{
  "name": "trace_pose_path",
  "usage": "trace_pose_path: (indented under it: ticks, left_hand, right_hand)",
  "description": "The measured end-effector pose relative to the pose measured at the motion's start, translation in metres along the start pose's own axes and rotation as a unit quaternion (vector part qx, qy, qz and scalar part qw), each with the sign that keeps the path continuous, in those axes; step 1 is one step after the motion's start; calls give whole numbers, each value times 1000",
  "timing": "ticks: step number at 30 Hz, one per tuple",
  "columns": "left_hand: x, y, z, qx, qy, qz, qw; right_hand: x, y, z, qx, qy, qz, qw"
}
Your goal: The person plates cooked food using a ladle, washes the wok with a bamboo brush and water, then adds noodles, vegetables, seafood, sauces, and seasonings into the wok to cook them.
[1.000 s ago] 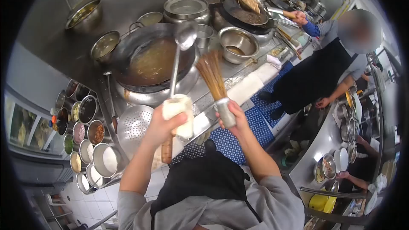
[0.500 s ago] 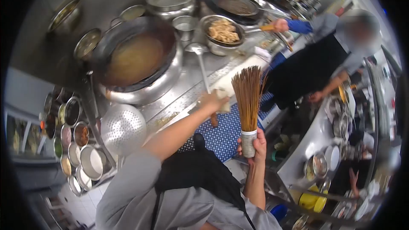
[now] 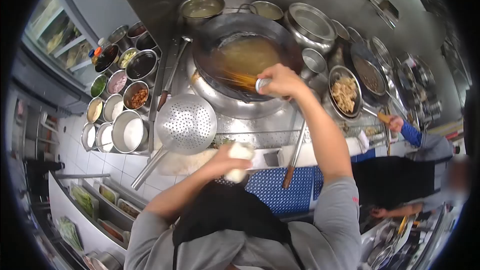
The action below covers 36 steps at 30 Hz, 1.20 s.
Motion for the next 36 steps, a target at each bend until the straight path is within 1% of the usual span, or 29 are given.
trace_pose_path:
  ticks: [1,3,5,6,8,9,10,11,12,13,16,17,19,20,22,24,26,27,29,30,31,32,33,35,36]
  left_hand:
    - [1,-20,-21,60,0,-32,998]
    - [-13,-56,-58,137,39,-73,987]
    - [-7,-65,-99,240,28,-103,965]
    - [-13,-75,-112,272,52,-96,956]
    - [-27,-96,-144,329,95,-75,937]
    - [-42,-95,-160,344,81,-107,929]
    - [-49,-101,-167,356,79,-137,921]
    - [-58,-107,-175,366,75,-167,912]
    - [-69,-116,-181,363,77,-173,913]
    - [-72,-116,-182,340,78,-180,920]
    - [-59,-116,-181,279,74,-184,940]
    - [-54,-116,-177,258,63,-174,948]
    - [-45,-118,-166,212,45,-155,964]
    - [-42,-120,-162,197,44,-139,970]
    - [-40,-119,-168,188,33,-154,970]
    - [-38,-130,-176,178,39,-153,971]
    - [-32,-137,-187,159,53,-141,976]
    - [-26,-138,-190,151,61,-135,977]
    - [-19,-141,-190,142,58,-131,979]
    - [-18,-142,-186,131,56,-130,981]
    - [-17,-140,-179,120,54,-128,983]
    - [-15,-139,-172,138,75,-131,979]
    - [-11,-134,-161,127,77,-140,979]
    - [-5,-121,-150,106,69,-160,979]
    - [4,-117,-149,127,93,-151,976]
  right_hand:
    - [-1,3,33,13,-38,-5,999]
    - [-13,-1,83,43,-41,-10,998]
    - [-11,-18,153,144,-49,56,987]
    - [-8,-26,169,196,-52,92,975]
    - [-9,-19,175,139,-64,189,970]
    - [-4,-10,169,108,-59,237,964]
    - [-8,-1,157,86,-74,202,973]
    - [-16,12,132,36,-60,174,982]
    - [-27,20,96,31,-71,139,987]
    - [-38,23,77,27,-84,104,991]
    - [-40,18,98,44,-53,80,994]
    - [-34,7,124,72,-23,121,990]
    - [-27,-17,170,193,-28,214,957]
    - [-32,-13,174,177,-39,241,954]
    - [-33,7,174,141,-51,301,942]
    - [-46,27,127,28,-84,234,968]
    - [-51,24,75,-25,-105,165,980]
    - [-44,17,74,-52,-131,159,977]
    - [-44,3,91,-73,-137,182,971]
    - [-50,6,115,-58,-132,257,956]
    - [-46,10,146,13,-96,365,926]
    - [-47,10,168,88,-76,337,934]
    - [-46,1,177,164,-58,307,936]
    - [-48,14,166,110,-68,301,945]
    - [-50,19,153,86,-73,296,948]
Point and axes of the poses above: each hand's wrist, its own z-axis towards the middle knuckle, its own y-axis out of the palm, x = y × z, the point moved 10 cm from there along z, towards the middle knuckle, and after that the axes turned 15 degrees about -x, right-handed, at the moved point
